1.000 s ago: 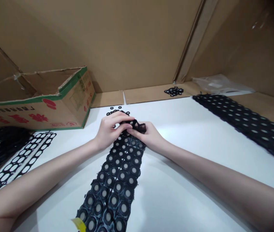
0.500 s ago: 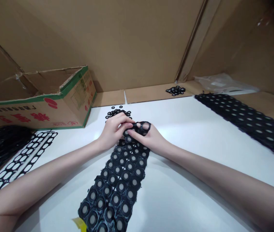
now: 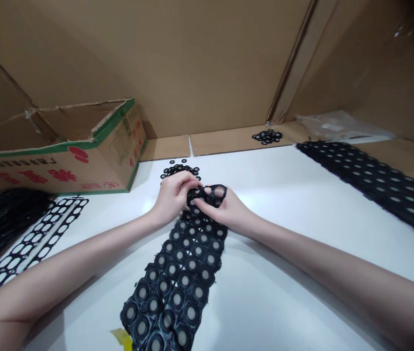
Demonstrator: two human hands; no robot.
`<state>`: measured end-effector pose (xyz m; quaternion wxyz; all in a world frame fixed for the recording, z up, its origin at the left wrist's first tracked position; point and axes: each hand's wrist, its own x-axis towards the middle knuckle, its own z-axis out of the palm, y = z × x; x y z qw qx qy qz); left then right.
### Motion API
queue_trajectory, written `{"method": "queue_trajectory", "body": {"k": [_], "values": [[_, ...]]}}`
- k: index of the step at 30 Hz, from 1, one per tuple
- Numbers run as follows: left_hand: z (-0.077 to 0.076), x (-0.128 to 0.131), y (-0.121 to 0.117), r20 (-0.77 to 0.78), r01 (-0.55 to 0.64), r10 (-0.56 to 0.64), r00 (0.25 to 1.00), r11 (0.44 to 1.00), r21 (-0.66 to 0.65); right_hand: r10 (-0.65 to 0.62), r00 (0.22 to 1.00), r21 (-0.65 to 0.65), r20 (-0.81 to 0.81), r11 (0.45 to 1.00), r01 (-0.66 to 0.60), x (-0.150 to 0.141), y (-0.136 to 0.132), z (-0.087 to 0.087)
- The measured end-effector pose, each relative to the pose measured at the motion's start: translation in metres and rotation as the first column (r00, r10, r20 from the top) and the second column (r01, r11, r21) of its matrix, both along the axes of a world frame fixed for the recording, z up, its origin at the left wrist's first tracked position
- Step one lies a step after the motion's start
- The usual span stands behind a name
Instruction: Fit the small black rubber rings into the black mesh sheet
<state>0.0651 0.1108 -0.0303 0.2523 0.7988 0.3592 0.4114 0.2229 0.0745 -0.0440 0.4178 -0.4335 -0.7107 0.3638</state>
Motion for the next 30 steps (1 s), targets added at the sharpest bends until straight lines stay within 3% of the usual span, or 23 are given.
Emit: {"method": "queue_trajectory", "body": {"k": [9,11,15,20,23,30], "values": [[-0.002,-0.003,0.004,-0.118,0.056,-0.018,0.993,0.943,0.329,-0.028,0.999,-0.063,-0.033,0.998,0.026,0.001,-0.002,0.000],[-0.004,-0.002,0.005,-0.080,0.017,0.007,0.997,0.953,0.302,-0.026,0.998,-0.083,-0.054,0.996,0.021,0.001,-0.002,0.000],[-0.006,0.000,0.013,0.095,-0.113,0.105,0.990,0.990,0.088,0.000,0.996,-0.090,-0.091,0.996,-0.008,0.000,-0.001,0.000],[-0.001,-0.010,0.038,0.339,-0.214,0.280,0.898,0.952,-0.221,0.014,0.997,-0.060,-0.076,0.998,-0.019,0.000,-0.004,0.002],[0.002,-0.024,0.054,0.409,-0.277,0.348,0.844,0.935,-0.223,-0.019,0.996,-0.076,-0.091,0.997,0.013,0.000,-0.007,0.003],[-0.006,-0.035,0.060,0.143,-0.287,0.283,0.948,0.958,0.009,-0.039,0.979,-0.197,-0.199,0.980,-0.001,0.004,-0.006,0.004]]}}
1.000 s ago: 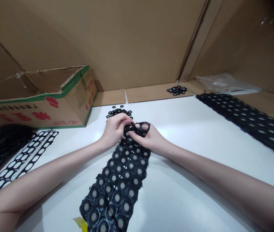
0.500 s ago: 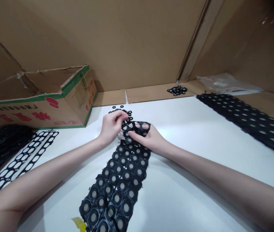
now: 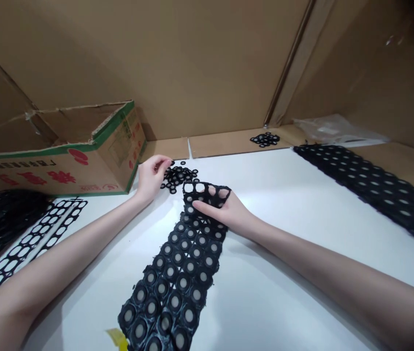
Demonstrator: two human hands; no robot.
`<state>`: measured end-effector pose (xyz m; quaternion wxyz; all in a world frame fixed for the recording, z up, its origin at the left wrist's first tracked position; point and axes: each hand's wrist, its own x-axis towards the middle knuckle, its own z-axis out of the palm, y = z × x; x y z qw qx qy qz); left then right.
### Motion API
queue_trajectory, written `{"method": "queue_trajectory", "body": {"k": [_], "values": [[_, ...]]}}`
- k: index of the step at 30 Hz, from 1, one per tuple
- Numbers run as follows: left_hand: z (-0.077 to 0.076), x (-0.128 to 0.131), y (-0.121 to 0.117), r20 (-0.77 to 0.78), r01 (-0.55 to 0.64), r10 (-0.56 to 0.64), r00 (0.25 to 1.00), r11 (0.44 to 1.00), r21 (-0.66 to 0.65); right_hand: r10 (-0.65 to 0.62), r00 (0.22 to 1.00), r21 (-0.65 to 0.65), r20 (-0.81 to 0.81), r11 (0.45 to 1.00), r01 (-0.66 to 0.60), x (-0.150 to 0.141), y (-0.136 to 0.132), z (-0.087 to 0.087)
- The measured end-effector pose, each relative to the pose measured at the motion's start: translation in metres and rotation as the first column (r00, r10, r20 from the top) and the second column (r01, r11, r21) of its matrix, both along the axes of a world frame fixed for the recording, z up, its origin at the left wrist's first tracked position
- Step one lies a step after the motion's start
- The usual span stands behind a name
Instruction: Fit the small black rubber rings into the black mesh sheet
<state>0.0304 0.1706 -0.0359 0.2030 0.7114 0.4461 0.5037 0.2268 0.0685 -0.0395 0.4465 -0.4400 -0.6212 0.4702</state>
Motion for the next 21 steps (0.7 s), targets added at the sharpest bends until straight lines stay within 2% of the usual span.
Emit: {"method": "queue_trajectory", "body": {"k": [3,4,6,9,11,13,15,18,21], "values": [[0.001,-0.001,-0.004,-0.230,0.035,-0.017,0.973,0.997,0.073,-0.015,0.999,-0.043,-0.030,0.999,0.014,0.002,0.002,0.000],[0.003,-0.001,-0.007,-0.260,0.045,-0.018,0.966,0.994,0.100,-0.027,0.999,-0.053,-0.034,0.998,0.026,0.002,0.002,0.000],[0.006,0.000,-0.016,-0.209,0.087,-0.057,0.976,0.987,0.137,-0.054,0.997,-0.066,-0.046,0.997,0.050,0.003,0.003,0.000],[0.011,0.006,-0.034,-0.126,0.295,-0.280,0.952,0.947,0.124,-0.081,0.995,-0.065,-0.055,0.995,0.078,0.003,0.005,-0.001],[0.013,0.010,-0.046,-0.207,0.444,-0.411,0.888,0.884,0.147,-0.094,0.994,-0.051,-0.053,0.995,0.091,0.003,0.005,-0.002],[0.011,0.014,-0.052,-0.301,0.522,-0.460,0.835,0.836,0.169,-0.091,0.994,-0.037,-0.055,0.995,0.090,0.003,0.006,-0.003],[0.009,0.016,-0.054,-0.319,0.532,-0.467,0.825,0.832,0.160,-0.082,0.995,-0.014,-0.058,0.997,0.081,0.004,0.007,-0.004],[0.005,0.016,-0.053,-0.227,0.473,-0.440,0.869,0.873,0.119,-0.039,0.999,0.003,-0.034,0.999,0.039,0.005,0.008,-0.004],[0.005,0.016,-0.053,-0.108,0.374,-0.363,0.925,0.920,0.113,0.050,0.999,0.034,-0.015,0.998,-0.050,0.007,0.008,-0.004]]}}
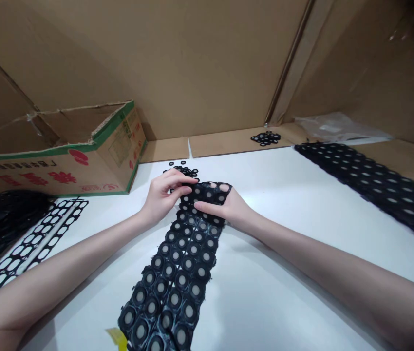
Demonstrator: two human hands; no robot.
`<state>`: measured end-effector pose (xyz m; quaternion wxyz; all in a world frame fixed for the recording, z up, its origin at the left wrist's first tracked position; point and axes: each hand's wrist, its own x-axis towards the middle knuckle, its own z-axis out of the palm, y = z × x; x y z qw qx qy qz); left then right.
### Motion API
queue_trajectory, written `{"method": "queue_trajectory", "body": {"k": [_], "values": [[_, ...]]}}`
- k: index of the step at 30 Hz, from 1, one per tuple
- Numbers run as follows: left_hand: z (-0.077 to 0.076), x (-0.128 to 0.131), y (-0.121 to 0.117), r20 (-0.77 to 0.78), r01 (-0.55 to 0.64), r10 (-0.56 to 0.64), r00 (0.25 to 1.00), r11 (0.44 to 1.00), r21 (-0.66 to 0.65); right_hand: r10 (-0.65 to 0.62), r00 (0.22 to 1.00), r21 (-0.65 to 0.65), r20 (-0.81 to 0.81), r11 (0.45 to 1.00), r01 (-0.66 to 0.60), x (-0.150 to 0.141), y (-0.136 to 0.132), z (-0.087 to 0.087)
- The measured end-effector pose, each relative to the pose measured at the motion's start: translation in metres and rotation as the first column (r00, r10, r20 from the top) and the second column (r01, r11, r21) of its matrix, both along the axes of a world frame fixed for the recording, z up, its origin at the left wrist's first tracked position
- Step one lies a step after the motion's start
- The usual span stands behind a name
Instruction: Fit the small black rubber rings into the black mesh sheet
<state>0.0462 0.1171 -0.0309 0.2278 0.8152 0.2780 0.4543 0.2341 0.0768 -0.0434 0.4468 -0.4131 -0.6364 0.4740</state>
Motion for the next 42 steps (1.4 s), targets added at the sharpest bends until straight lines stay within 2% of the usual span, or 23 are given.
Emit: {"method": "queue_trajectory", "body": {"k": [3,5,9,13,17,21,25,29,31,33,36,39,42], "values": [[0.001,0.000,-0.002,0.054,-0.078,0.078,0.996,0.997,-0.010,0.053,0.999,0.044,-0.001,0.998,-0.053,0.001,0.000,-0.002],[0.002,0.000,-0.002,0.019,-0.094,0.093,0.995,0.993,0.076,0.047,0.999,0.055,0.000,0.997,-0.047,0.001,0.000,-0.004],[0.001,-0.002,0.000,-0.115,0.007,0.029,0.993,0.952,0.305,0.014,1.000,0.029,-0.022,0.999,-0.014,0.001,-0.001,-0.006],[-0.001,-0.002,0.000,-0.190,0.054,0.016,0.982,0.932,0.359,0.018,0.999,-0.033,-0.046,0.999,-0.020,0.001,-0.002,-0.003],[-0.002,0.001,-0.004,-0.242,0.047,0.067,0.968,0.898,0.437,0.018,0.998,0.050,0.065,0.999,-0.021,0.000,-0.003,-0.001],[-0.003,0.003,-0.009,-0.351,0.043,0.139,0.926,0.885,0.464,-0.046,0.982,0.123,0.181,0.992,0.024,-0.003,-0.002,-0.002],[-0.004,0.006,-0.011,-0.401,0.031,0.129,0.907,0.929,0.369,-0.060,0.971,0.186,0.231,0.982,0.016,-0.004,-0.002,-0.004],[0.000,0.009,-0.009,-0.322,-0.023,0.049,0.945,0.996,0.086,-0.061,0.966,0.191,0.253,0.982,0.011,-0.005,-0.003,-0.005],[0.002,0.010,-0.007,-0.275,-0.042,0.022,0.961,0.997,-0.068,-0.062,0.962,0.184,0.265,0.983,0.013,-0.005,-0.003,-0.005],[0.003,0.010,-0.005,-0.234,-0.038,-0.002,0.972,0.985,-0.167,-0.064,0.960,0.178,0.274,0.984,0.015,-0.005,-0.003,-0.005],[0.001,0.010,-0.002,-0.178,-0.035,-0.002,0.984,0.978,-0.205,-0.045,0.960,0.171,0.275,0.985,-0.003,-0.005,-0.003,-0.004],[-0.001,0.008,0.002,-0.152,-0.032,0.004,0.988,0.983,-0.182,-0.028,0.964,0.163,0.263,0.987,-0.016,-0.005,-0.003,-0.004],[0.000,0.004,0.003,-0.171,0.019,-0.047,0.984,0.987,-0.162,-0.040,0.967,0.160,0.252,0.987,-0.001,-0.005,-0.003,-0.005]]}}
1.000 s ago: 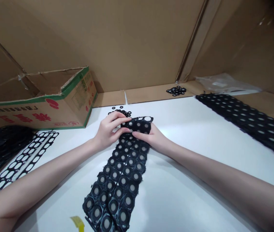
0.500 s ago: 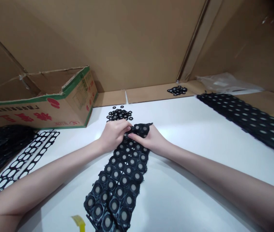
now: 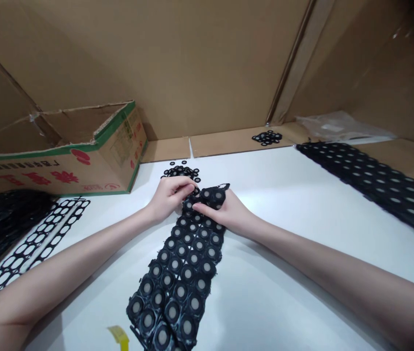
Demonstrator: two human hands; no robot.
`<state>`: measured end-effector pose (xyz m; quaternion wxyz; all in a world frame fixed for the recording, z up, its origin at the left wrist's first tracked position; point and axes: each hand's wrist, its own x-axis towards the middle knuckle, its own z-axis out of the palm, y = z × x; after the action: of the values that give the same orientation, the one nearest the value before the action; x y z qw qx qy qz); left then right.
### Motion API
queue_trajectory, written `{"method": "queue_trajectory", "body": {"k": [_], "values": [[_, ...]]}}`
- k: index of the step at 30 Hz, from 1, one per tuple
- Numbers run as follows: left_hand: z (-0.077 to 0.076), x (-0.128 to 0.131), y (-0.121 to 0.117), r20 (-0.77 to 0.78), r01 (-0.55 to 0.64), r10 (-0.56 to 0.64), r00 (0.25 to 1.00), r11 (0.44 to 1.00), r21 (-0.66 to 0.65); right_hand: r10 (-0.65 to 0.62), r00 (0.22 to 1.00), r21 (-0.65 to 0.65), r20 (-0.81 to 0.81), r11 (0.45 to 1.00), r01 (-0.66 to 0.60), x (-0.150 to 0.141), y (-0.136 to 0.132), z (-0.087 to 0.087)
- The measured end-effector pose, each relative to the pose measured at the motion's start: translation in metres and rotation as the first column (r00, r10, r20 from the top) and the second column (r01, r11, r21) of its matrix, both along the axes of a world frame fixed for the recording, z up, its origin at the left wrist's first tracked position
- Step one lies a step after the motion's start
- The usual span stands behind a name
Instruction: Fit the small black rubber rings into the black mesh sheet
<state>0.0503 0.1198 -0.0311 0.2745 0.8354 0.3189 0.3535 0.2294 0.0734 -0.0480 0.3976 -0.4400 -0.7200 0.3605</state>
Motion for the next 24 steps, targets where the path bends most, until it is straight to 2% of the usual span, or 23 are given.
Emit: {"method": "queue_trajectory", "body": {"k": [4,10,18,24], "values": [[0.004,-0.007,0.000,-0.006,0.102,-0.101,0.995,0.994,0.036,0.023,0.999,0.026,-0.046,0.999,-0.022,0.001,0.001,-0.002],[0.004,-0.009,0.007,0.001,0.153,-0.153,0.988,0.988,0.007,0.037,0.999,0.021,-0.031,0.999,-0.036,0.002,0.002,-0.002],[-0.004,-0.002,-0.001,-0.025,0.063,-0.059,0.998,0.959,0.275,0.031,0.996,0.048,-0.079,0.998,-0.028,0.001,0.001,0.000],[-0.006,0.000,0.000,-0.048,0.043,-0.030,0.998,0.954,0.297,0.039,0.997,0.009,-0.063,0.999,-0.038,0.001,0.001,0.002]]}}
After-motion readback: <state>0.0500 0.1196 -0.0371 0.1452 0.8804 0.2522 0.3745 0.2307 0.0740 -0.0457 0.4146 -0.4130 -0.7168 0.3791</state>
